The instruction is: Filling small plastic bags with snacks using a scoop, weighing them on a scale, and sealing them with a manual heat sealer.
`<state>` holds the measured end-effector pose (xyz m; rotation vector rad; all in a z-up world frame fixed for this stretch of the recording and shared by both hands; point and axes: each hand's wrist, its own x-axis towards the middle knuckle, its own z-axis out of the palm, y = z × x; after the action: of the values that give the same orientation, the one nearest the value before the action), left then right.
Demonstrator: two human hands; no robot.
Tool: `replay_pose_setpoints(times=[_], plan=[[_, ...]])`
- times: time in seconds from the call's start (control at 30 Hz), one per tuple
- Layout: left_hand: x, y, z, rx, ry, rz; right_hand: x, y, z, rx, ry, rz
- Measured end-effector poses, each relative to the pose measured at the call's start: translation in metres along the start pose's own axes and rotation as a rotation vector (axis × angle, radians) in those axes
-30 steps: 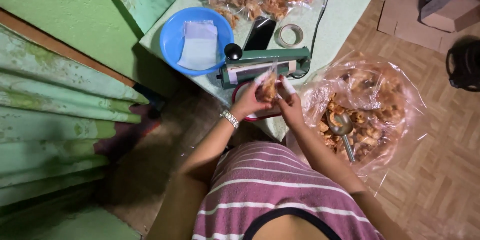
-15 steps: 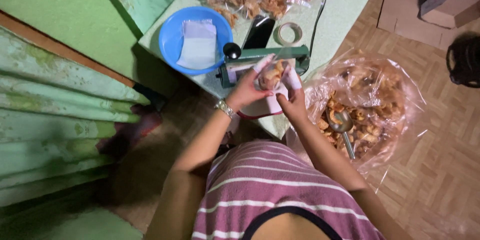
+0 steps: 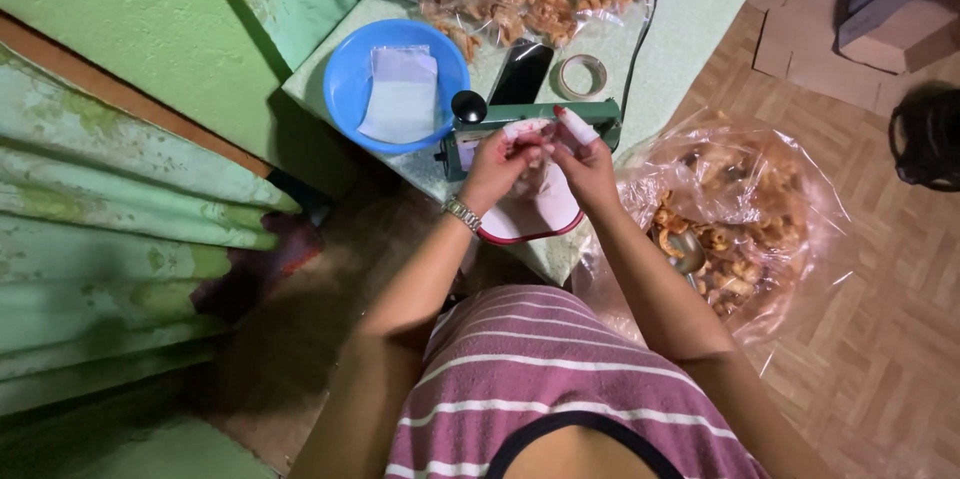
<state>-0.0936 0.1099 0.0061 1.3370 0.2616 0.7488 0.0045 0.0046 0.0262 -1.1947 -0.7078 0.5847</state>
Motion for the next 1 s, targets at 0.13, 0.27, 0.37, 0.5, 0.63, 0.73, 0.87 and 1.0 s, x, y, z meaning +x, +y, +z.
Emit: replay_pose_setpoints(times=[0.13, 0.27, 0.37, 0.5, 0.63, 0.73, 0.87, 1.0], plan=[[0.008, 0.001, -0.001, 0.104, 0.014, 0.046, 0.000, -0.013, 0.006, -0.149, 0.094, -0.002], [0.007, 0.019, 0.001, 0.052, -0.009, 0.079, -0.004, -0.036, 0.007, -0.217, 0.070, 0.001], [0.007, 0.042, 0.004, 0.130, 0.018, 0.123, -0.002, -0.035, -0.002, -0.279, 0.044, 0.021], [0.008, 0.035, 0.006, 0.167, 0.032, 0.128, -0.008, -0.057, 0.005, -0.349, -0.003, 0.030], [0.003, 0.054, 0.011, 0.136, 0.027, 0.079, -0.009, -0.069, 0.010, -0.412, -0.019, 0.016], [-0.001, 0.059, 0.010, 0.155, 0.037, 0.076, -0.010, -0.077, 0.015, -0.403, -0.024, 0.022], [-0.009, 0.051, 0.008, 0.220, 0.101, 0.118, -0.012, -0.084, 0.020, -0.461, -0.077, -0.074], [-0.028, 0.069, -0.013, 0.136, 0.249, 0.078, -0.007, -0.085, 0.022, -0.497, -0.099, -0.172]])
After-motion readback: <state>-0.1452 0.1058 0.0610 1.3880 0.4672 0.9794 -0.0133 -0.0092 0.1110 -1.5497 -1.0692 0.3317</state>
